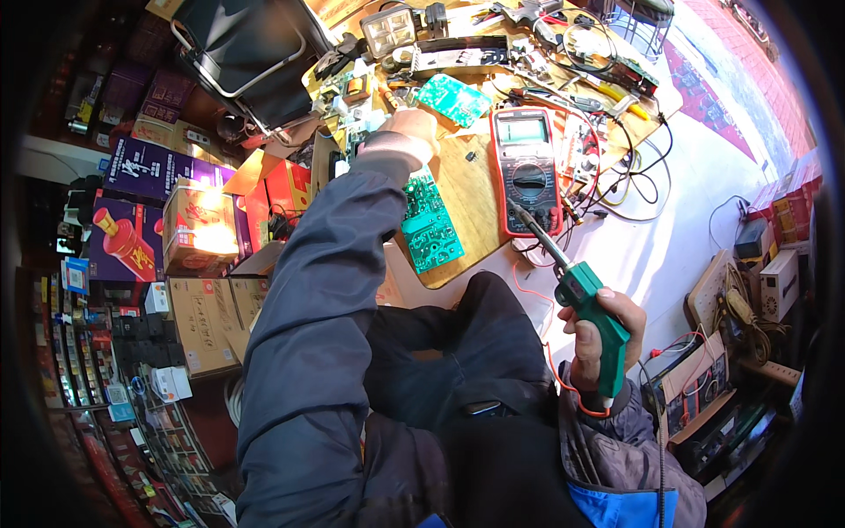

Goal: The person sits cross-legged on the floor and uses a soldering iron to work on a green circuit board. They repeatedly flip the board, apply solder to various points, and occasionally use a multimeter to test connections.

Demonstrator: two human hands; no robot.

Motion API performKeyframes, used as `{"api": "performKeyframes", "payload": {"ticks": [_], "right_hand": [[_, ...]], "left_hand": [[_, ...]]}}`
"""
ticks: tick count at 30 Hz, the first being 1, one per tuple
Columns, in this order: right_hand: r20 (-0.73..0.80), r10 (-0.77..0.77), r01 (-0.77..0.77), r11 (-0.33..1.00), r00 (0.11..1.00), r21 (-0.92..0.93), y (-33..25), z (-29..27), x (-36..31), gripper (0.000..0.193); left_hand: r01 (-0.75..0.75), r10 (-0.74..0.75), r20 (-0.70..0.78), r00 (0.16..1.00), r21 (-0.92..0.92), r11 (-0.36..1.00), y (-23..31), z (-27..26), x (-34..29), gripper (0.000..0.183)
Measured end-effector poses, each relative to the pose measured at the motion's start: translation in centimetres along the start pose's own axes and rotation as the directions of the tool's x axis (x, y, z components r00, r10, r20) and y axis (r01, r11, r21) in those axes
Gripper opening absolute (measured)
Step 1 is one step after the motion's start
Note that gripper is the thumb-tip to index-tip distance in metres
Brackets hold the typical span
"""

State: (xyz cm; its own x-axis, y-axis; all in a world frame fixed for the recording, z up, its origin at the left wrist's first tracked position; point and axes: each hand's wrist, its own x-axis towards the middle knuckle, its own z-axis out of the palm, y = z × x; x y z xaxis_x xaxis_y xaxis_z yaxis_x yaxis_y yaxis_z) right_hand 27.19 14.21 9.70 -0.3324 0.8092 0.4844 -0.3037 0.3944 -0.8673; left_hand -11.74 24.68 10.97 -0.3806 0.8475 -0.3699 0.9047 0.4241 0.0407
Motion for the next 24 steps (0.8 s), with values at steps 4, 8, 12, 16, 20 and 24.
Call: {"api": "performKeyframes", "payload": {"ticks": [4,8,12,16,20,24], "right_hand": [[-0.003,0.057,-0.057,0.998,0.998,-0.019,-0.1,-0.2,0.1,0.043],[0.011,0.048,-0.047,0.999,0.999,-0.023,0.1,-0.1,0.4,0.043],[0.015,0.061,-0.061,0.998,0.998,-0.015,0.0,-0.3,0.1,0.044],[0.021,0.064,-0.064,0.998,0.998,-0.003,0.2,-0.4,-0.2,0.044],[0.057,0.071,-0.073,0.997,0.996,0.034,0.2,0.0,-0.9,0.043],[0.167,0.024,-0.027,1.0,0.986,0.015,0.2,0.9,-1.6,0.043]], "left_hand": [[-0.033,0.033,-0.026,0.999,0.028,0.999,1.1,-0.3,-0.9,0.037],[-0.014,0.014,-0.034,0.999,0.001,1.0,1.2,-0.9,-2.0,0.038],[-0.059,0.005,-0.181,0.983,-0.294,0.954,0.1,-1.8,-3.6,0.017],[-0.411,0.042,-0.499,0.866,-0.66,0.628,-1.5,-2.1,-9.0,0.012],[-0.367,-0.218,-0.45,0.866,-0.868,0.335,-1.4,1.6,-19.8,0.01],[-0.245,-0.403,-0.34,0.85,-0.931,0.27,0.3,6.6,-25.6,0.013]]}}
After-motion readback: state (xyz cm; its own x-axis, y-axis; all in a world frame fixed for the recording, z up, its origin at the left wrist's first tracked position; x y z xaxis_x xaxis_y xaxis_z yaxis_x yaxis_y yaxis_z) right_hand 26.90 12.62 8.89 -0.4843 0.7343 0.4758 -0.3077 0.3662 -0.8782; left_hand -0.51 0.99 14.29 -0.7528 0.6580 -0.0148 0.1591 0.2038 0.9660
